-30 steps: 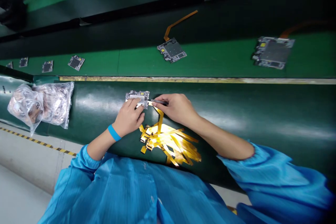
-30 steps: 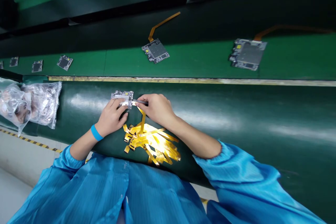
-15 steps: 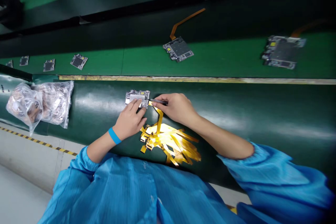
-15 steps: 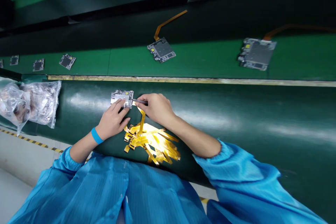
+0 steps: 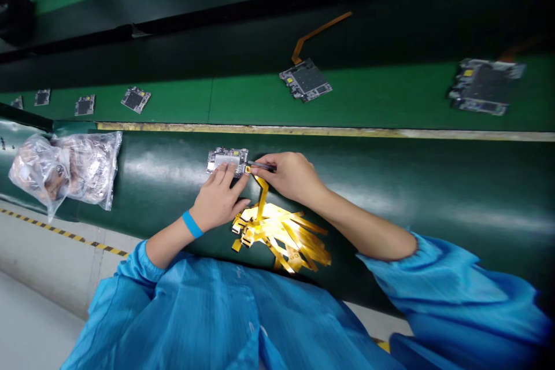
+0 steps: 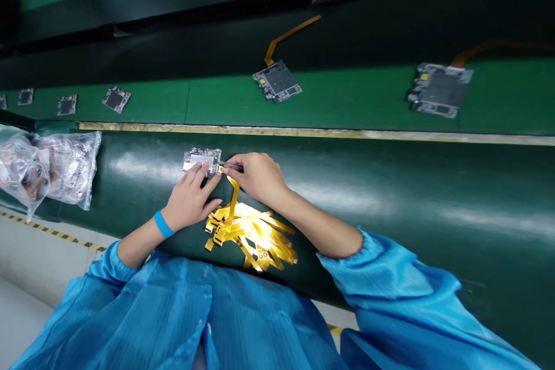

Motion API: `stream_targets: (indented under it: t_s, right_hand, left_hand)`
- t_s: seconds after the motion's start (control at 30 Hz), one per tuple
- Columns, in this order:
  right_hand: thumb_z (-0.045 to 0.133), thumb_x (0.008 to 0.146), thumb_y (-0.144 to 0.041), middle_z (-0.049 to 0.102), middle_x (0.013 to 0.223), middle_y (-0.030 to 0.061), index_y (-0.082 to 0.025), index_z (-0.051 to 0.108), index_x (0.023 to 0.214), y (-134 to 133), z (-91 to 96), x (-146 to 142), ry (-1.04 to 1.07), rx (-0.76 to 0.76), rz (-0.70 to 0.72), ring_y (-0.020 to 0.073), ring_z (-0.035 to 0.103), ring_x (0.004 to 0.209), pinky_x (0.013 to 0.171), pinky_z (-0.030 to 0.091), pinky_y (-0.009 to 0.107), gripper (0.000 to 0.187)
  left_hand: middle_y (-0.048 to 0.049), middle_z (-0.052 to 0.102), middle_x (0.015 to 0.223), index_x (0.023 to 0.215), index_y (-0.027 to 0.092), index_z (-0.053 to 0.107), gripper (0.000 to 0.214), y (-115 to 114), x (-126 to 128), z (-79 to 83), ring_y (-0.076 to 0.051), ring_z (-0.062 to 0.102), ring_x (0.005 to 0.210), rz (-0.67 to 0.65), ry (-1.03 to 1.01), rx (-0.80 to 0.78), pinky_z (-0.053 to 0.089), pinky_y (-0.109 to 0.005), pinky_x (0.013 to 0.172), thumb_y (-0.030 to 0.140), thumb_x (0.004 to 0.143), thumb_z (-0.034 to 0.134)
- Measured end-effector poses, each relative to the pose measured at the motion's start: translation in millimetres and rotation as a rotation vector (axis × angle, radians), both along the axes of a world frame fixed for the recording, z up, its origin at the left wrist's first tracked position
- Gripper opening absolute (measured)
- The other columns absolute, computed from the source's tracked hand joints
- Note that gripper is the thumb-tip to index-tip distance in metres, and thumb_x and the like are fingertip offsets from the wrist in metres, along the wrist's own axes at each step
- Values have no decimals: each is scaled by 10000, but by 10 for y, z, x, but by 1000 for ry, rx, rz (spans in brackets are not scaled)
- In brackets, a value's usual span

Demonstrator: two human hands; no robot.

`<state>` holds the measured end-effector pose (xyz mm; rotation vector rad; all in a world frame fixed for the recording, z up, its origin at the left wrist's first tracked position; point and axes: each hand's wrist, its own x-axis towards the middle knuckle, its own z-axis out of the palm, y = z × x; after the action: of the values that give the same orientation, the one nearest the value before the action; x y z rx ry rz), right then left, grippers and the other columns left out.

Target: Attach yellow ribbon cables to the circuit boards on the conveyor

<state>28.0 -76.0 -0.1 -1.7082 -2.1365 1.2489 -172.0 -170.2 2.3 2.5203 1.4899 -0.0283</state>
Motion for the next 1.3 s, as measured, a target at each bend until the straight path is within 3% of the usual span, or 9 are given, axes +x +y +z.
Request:
stream_targets:
  t_s: [0.53, 0.73, 0.87, 1.0, 1.3]
  right_hand:
    - [704, 899, -420, 828, 905, 33, -299, 846, 1001, 18, 31, 7, -84, 21, 56, 249, 740, 831, 627, 402, 296, 212]
    - [465, 1039, -435, 790, 1063, 67, -268, 829, 1017, 36, 65, 32, -44, 226, 174, 229, 708, 872, 619, 375, 317, 401]
    - [542, 993, -363, 781, 1059, 53, -262, 780, 1111, 31, 55, -45, -48, 243, 235, 224, 694, 865, 632, 376, 313, 284]
    - [608, 964, -345, 776, 997, 45, -257, 753, 992, 38, 5, -76, -76, 246, 244, 222, 681, 829, 625, 355, 310, 173]
    - [635, 977, -355, 770, 991, 43, -251, 738, 949, 91, 17, -58, -133, 209, 276, 220, 690, 837, 631, 354, 309, 148]
  left_hand:
    - [-273, 484, 1585, 1591, 119, 463, 732, 0, 148, 30, -453, 473, 1464, 35, 119, -1, 410, -583, 1181, 595, 1038, 524]
    - [-283, 491, 1574, 1541, 110, 524, 705, 15, 162, 44, -454, 488, 1451, 46, 116, 11, 402, -584, 1187, 594, 1029, 548]
    - [-284, 494, 1570, 1546, 98, 512, 723, 22, 155, 39, -448, 489, 1451, 46, 120, 12, 403, -576, 1189, 598, 1026, 554]
    - [-273, 483, 1585, 1561, 115, 498, 716, 25, 150, 39, -447, 484, 1451, 56, 112, -7, 402, -587, 1188, 588, 1027, 556]
    - [-277, 491, 1572, 1569, 114, 495, 730, 12, 150, 44, -458, 488, 1443, 53, 118, 10, 407, -587, 1184, 601, 1027, 548]
